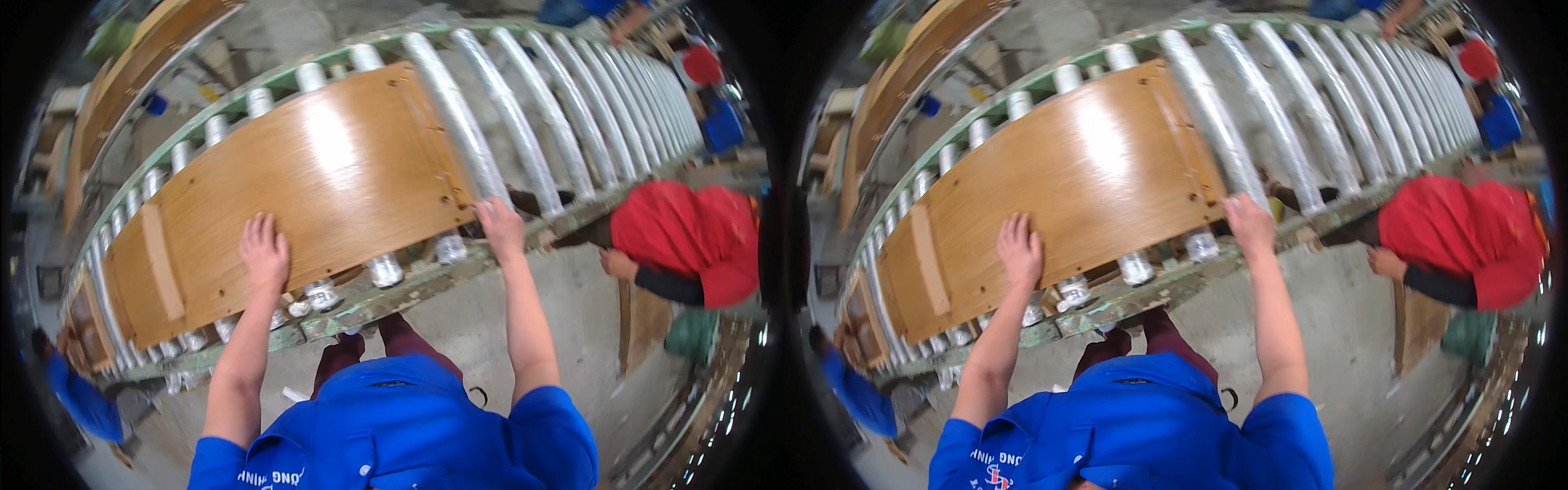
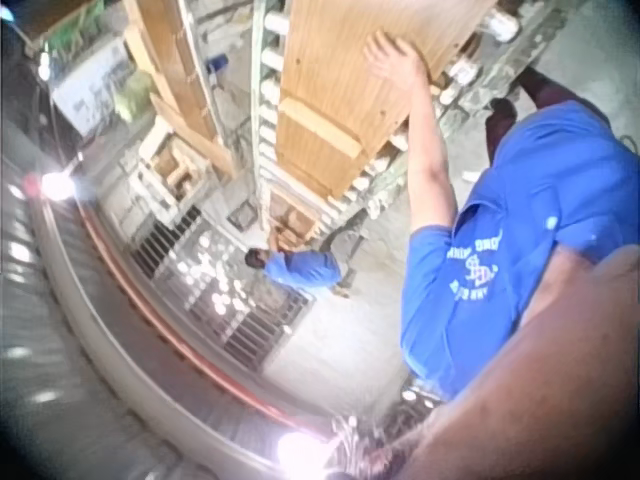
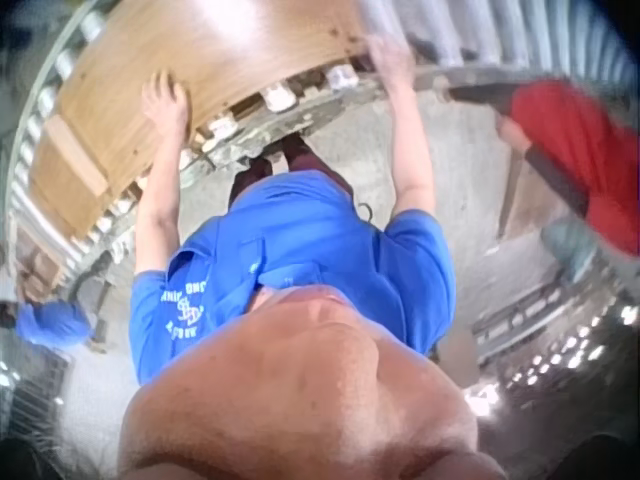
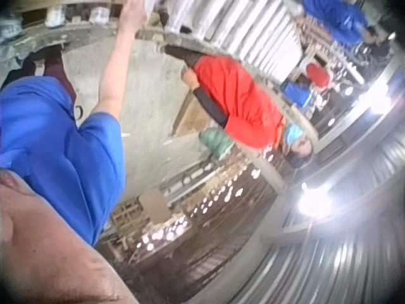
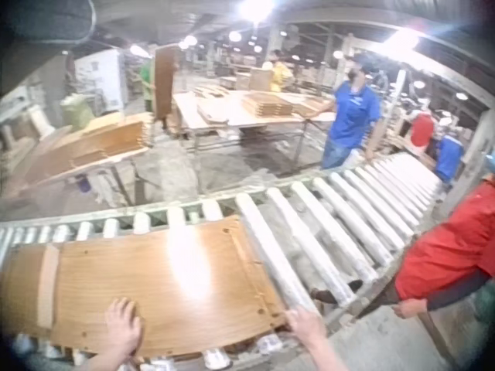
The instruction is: The person uses a sanding block to smooth the surface of a large, curved wooden panel on a roller conveyor. They wipe the panel with a cloth, flip it over to sand the other side, and then place it back on the conveyor. The person repeats this process for multiple panels, moving along the line as they work.
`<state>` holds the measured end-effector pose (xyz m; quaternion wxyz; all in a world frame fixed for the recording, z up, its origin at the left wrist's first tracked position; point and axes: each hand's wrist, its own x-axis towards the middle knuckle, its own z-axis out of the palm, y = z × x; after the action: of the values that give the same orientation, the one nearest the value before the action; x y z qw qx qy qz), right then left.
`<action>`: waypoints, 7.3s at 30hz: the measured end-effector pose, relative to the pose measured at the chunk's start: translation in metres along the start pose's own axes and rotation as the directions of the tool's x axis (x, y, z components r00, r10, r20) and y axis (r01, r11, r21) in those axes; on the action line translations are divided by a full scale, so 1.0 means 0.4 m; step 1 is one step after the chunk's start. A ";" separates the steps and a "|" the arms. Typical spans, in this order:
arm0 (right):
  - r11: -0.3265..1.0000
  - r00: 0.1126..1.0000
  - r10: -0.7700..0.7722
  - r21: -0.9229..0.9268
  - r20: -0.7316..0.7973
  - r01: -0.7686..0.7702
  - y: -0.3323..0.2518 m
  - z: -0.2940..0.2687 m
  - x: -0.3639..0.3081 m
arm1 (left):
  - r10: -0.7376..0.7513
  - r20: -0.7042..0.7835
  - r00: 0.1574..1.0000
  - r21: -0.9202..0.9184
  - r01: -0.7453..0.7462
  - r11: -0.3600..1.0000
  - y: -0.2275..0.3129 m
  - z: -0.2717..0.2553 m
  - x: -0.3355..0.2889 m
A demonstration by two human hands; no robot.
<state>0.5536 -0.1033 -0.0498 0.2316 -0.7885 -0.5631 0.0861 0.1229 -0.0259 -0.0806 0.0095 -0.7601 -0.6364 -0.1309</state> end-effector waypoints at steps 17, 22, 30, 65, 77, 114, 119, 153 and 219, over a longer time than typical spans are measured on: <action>-0.698 0.792 -0.350 0.425 0.500 -0.577 -0.423 0.134 -0.035 | -0.062 -0.196 0.979 -0.427 -0.028 0.904 -0.108 -0.171 0.089; -0.424 0.772 -0.198 0.658 0.604 -0.623 -0.704 0.328 0.025 | -0.387 -0.084 0.918 0.065 0.393 0.917 -0.443 -0.098 -0.097; 0.547 0.967 0.130 0.830 -0.217 0.112 -0.883 0.602 0.219 | -0.184 -0.055 0.981 0.010 0.185 0.983 -0.301 -0.059 -0.079; 0.858 0.975 -0.220 0.472 -0.023 0.204 -0.726 0.372 -0.315 | -0.201 -0.061 0.978 0.024 0.202 0.979 -0.283 -0.038 -0.100; 0.076 0.949 -0.042 0.948 0.312 -0.309 -0.815 0.491 0.107 | -0.245 -0.027 0.969 0.045 0.246 0.968 -0.299 -0.053 -0.109; 0.930 0.986 -0.166 0.335 0.019 0.150 -0.802 0.536 0.086 | -0.205 -0.044 0.978 0.006 0.205 0.979 -0.291 -0.050 -0.098; 0.874 0.985 -0.171 0.459 -0.022 0.162 -0.755 0.490 -0.047 | -0.214 -0.055 0.975 0.021 0.216 0.976 -0.296 -0.042 -0.105; -0.039 0.827 -0.039 0.826 0.561 -0.563 -0.684 0.348 -0.234 | -0.263 0.090 0.961 0.030 0.261 0.965 -0.338 -0.047 -0.120; 0.372 0.520 -0.625 -0.364 0.581 0.854 -1.989 0.972 0.064 | -0.086 0.065 0.994 -0.382 0.104 0.918 -0.613 -0.103 -0.224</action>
<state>-0.2665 0.2302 -0.0203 -0.1279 -0.4409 -0.8848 -0.0797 -0.1367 -0.0731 -0.0970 -0.1610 -0.7184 -0.6345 -0.2356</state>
